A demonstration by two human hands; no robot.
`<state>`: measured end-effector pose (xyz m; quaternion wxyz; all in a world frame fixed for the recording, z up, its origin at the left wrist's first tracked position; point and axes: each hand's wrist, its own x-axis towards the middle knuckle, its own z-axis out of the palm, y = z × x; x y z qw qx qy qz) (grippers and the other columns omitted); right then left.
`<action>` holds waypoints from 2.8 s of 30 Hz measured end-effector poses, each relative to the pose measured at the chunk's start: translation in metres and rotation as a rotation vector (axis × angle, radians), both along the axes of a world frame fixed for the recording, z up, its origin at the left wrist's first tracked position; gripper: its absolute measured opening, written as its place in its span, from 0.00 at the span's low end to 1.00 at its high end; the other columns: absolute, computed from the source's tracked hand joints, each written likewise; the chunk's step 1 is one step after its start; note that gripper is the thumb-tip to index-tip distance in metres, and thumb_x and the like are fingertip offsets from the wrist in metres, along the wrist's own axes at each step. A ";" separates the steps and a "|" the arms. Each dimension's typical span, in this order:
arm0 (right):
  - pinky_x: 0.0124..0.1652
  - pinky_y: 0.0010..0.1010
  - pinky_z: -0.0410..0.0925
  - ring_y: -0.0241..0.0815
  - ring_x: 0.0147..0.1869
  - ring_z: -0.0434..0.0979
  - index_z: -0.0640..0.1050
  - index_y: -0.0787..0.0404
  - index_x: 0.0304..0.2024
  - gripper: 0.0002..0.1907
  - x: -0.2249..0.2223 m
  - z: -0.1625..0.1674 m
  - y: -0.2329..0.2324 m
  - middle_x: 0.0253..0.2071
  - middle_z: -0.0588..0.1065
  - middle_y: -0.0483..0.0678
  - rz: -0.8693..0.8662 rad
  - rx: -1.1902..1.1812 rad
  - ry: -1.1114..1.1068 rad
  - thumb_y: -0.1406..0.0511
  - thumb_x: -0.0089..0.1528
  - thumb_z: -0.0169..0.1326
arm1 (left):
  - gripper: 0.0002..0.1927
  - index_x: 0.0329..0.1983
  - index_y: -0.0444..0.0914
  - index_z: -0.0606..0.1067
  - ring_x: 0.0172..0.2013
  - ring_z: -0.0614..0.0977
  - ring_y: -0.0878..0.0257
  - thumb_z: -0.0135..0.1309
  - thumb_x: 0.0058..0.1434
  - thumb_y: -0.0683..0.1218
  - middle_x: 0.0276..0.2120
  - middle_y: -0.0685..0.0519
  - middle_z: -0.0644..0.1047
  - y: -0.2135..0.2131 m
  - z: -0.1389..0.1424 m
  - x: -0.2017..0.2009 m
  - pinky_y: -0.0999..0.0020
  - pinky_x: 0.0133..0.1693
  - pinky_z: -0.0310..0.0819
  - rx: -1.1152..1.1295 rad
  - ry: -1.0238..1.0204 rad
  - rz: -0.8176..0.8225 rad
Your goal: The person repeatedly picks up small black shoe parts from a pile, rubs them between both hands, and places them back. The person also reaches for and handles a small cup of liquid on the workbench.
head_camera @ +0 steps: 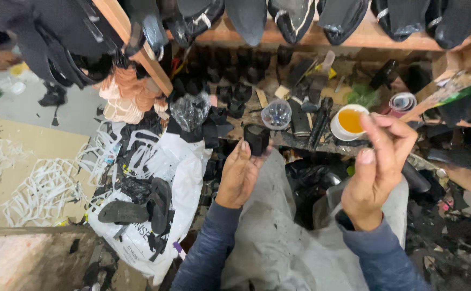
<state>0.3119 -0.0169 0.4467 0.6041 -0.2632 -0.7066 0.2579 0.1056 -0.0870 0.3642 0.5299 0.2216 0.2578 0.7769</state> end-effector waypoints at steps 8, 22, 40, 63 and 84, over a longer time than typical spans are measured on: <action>0.59 0.35 0.66 0.45 0.58 0.68 0.67 0.65 0.71 0.24 0.009 -0.124 0.070 0.59 0.61 0.54 -0.146 -0.149 -0.055 0.70 0.71 0.44 | 0.26 0.60 0.27 0.71 0.49 0.81 0.62 0.62 0.60 0.40 0.49 0.47 0.80 0.123 -0.052 -0.059 0.67 0.53 0.76 -0.220 0.515 0.327; 0.56 0.35 0.67 0.43 0.52 0.70 0.65 0.64 0.71 0.27 0.003 -0.124 0.076 0.57 0.63 0.53 -0.140 -0.209 -0.121 0.71 0.68 0.49 | 0.37 0.62 0.32 0.62 0.55 0.75 0.36 0.67 0.52 0.39 0.55 0.34 0.72 0.304 -0.121 -0.090 0.51 0.54 0.71 -0.338 1.565 0.612; 0.52 0.31 0.68 0.42 0.51 0.72 0.66 0.71 0.54 0.05 0.037 -0.116 0.094 0.51 0.70 0.52 -0.155 -0.225 0.004 0.75 0.77 0.45 | 0.11 0.50 0.34 0.69 0.42 0.76 0.58 0.50 0.66 0.33 0.43 0.47 0.73 -0.029 -0.230 -0.095 0.65 0.46 0.72 -0.801 0.979 1.049; 0.53 0.23 0.68 0.36 0.52 0.69 0.56 0.66 0.74 0.25 0.013 -0.131 0.084 0.58 0.65 0.48 -0.129 -0.351 -0.092 0.76 0.76 0.46 | 0.29 0.54 0.45 0.78 0.60 0.67 0.44 0.63 0.54 0.63 0.62 0.46 0.69 -0.001 -0.395 -0.107 0.52 0.55 0.69 -1.453 1.494 -0.360; 0.50 0.31 0.68 0.41 0.52 0.70 0.57 0.65 0.77 0.40 0.035 -0.154 0.098 0.55 0.65 0.53 -0.225 -0.269 -0.270 0.78 0.63 0.53 | 0.27 0.65 0.31 0.69 0.43 0.78 0.62 0.56 0.63 0.42 0.47 0.50 0.77 -0.094 -0.141 -0.051 0.64 0.47 0.75 -0.402 -0.083 0.335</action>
